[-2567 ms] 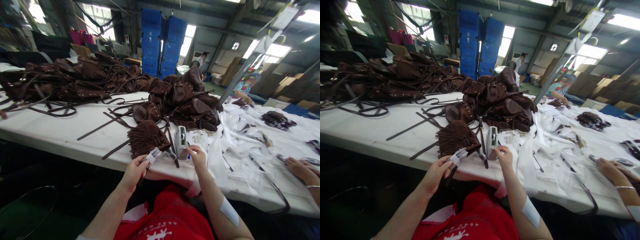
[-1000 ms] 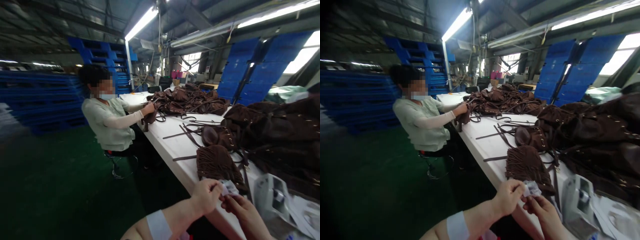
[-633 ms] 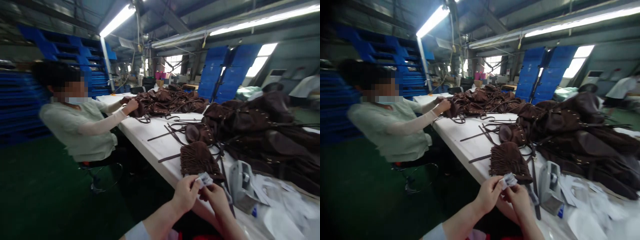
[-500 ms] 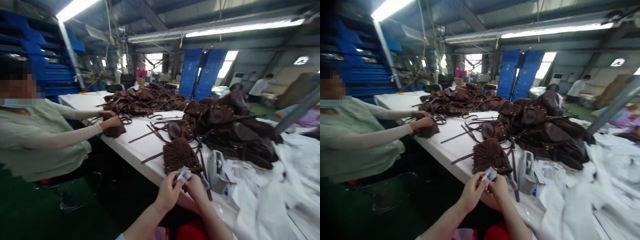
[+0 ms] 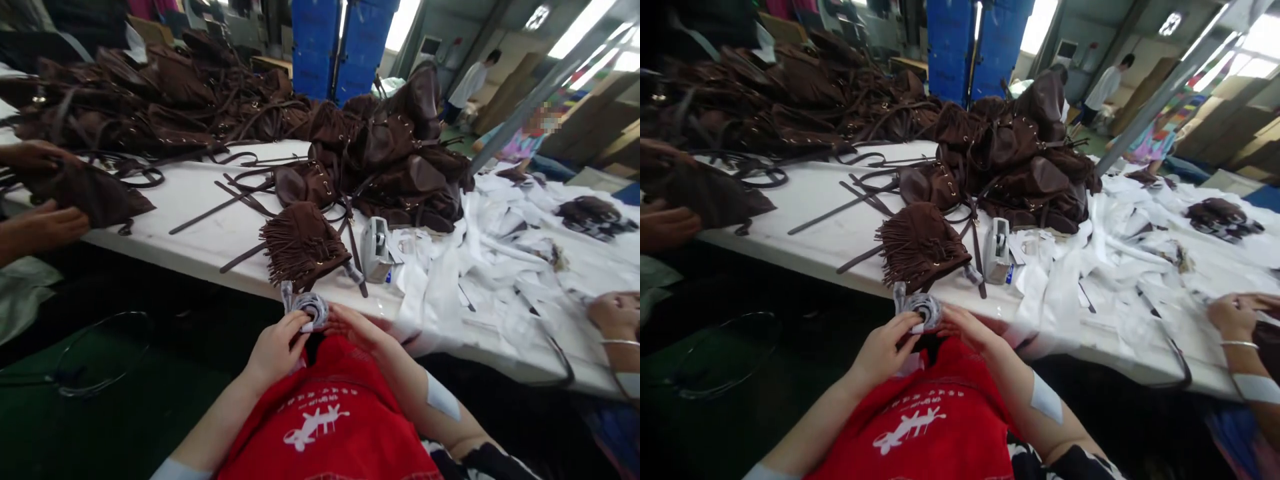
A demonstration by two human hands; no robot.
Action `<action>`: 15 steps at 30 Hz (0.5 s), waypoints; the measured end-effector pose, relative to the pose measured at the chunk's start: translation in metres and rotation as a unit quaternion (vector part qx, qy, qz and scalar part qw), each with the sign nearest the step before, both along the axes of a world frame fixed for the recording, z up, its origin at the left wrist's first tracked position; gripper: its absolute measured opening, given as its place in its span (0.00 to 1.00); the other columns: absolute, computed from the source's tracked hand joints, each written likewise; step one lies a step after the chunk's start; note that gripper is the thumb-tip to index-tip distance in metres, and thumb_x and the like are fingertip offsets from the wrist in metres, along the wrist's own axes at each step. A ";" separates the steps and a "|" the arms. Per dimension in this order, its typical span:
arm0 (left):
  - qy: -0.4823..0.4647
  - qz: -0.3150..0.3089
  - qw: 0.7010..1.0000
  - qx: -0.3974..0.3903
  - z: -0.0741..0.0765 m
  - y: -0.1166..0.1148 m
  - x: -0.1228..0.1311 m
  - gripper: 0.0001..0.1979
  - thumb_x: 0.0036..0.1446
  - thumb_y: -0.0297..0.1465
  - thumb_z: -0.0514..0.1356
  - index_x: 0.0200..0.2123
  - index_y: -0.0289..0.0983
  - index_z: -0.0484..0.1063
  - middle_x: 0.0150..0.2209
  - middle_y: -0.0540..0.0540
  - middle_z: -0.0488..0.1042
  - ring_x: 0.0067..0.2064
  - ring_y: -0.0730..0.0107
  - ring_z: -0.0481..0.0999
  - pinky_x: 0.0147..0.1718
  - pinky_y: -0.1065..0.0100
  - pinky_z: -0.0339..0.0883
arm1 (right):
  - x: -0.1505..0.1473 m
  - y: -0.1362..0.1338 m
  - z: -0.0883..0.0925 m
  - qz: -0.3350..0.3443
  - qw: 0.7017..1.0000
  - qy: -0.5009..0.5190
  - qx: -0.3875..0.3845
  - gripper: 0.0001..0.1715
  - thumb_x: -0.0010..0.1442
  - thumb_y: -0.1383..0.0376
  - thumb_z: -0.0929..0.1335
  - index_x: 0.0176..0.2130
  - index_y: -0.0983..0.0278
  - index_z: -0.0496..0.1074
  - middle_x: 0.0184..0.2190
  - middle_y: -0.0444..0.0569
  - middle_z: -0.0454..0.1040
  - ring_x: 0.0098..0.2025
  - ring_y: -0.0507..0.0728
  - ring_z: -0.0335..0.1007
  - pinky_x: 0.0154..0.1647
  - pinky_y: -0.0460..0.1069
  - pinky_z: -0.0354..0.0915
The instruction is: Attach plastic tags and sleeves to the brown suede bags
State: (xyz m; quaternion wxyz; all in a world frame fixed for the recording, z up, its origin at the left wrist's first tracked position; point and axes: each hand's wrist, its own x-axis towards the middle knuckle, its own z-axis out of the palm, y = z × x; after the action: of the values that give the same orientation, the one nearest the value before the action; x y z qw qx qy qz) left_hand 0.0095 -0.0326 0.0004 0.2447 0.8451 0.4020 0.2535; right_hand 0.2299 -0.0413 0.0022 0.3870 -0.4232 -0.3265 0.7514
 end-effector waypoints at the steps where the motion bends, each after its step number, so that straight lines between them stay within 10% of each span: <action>1: 0.018 -0.009 1.000 -0.003 -0.005 -0.001 0.000 0.15 0.63 0.32 0.54 0.51 0.40 0.72 0.54 0.42 0.74 0.53 0.60 0.76 0.51 0.61 0.72 | -0.002 -0.004 -0.008 -0.003 1.000 -0.025 0.000 0.30 0.51 0.50 0.74 0.48 0.64 0.73 0.40 0.50 0.78 0.38 0.55 0.75 0.39 0.48 0.67; 6: -0.040 -0.006 0.999 -0.034 -0.008 -0.006 -0.001 0.16 0.63 0.31 0.54 0.52 0.40 0.71 0.55 0.42 0.73 0.49 0.63 0.78 0.41 0.67 0.77 | -0.008 -0.011 -0.036 -0.049 0.995 -0.079 0.034 0.29 0.49 0.54 0.76 0.46 0.66 0.73 0.40 0.50 0.79 0.37 0.56 0.75 0.39 0.50 0.68; 10: -0.149 0.160 0.975 -0.030 -0.005 -0.001 -0.013 0.14 0.63 0.35 0.56 0.49 0.37 0.71 0.51 0.39 0.73 0.33 0.71 0.79 0.30 0.69 0.76 | 0.006 -0.009 -0.042 -0.075 0.978 -0.169 0.093 0.27 0.49 0.56 0.75 0.47 0.64 0.73 0.40 0.51 0.79 0.41 0.59 0.76 0.44 0.55 0.70; 15: -0.204 0.302 0.921 -0.133 -0.021 0.013 -0.034 0.22 0.60 0.44 0.56 0.49 0.33 0.70 0.47 0.36 0.75 0.37 0.62 0.81 0.32 0.64 0.77 | 0.028 0.006 -0.030 -0.090 0.947 -0.278 0.131 0.18 0.51 0.55 0.73 0.39 0.64 0.76 0.36 0.51 0.80 0.38 0.60 0.77 0.45 0.56 0.70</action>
State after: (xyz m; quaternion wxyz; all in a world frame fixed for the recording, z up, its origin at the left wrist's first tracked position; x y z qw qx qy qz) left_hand -0.0249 -0.0199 -0.0205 0.3435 0.5729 0.6100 0.4263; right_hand 0.2574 -0.0349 -0.0278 0.3991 -0.5885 -0.4770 0.5166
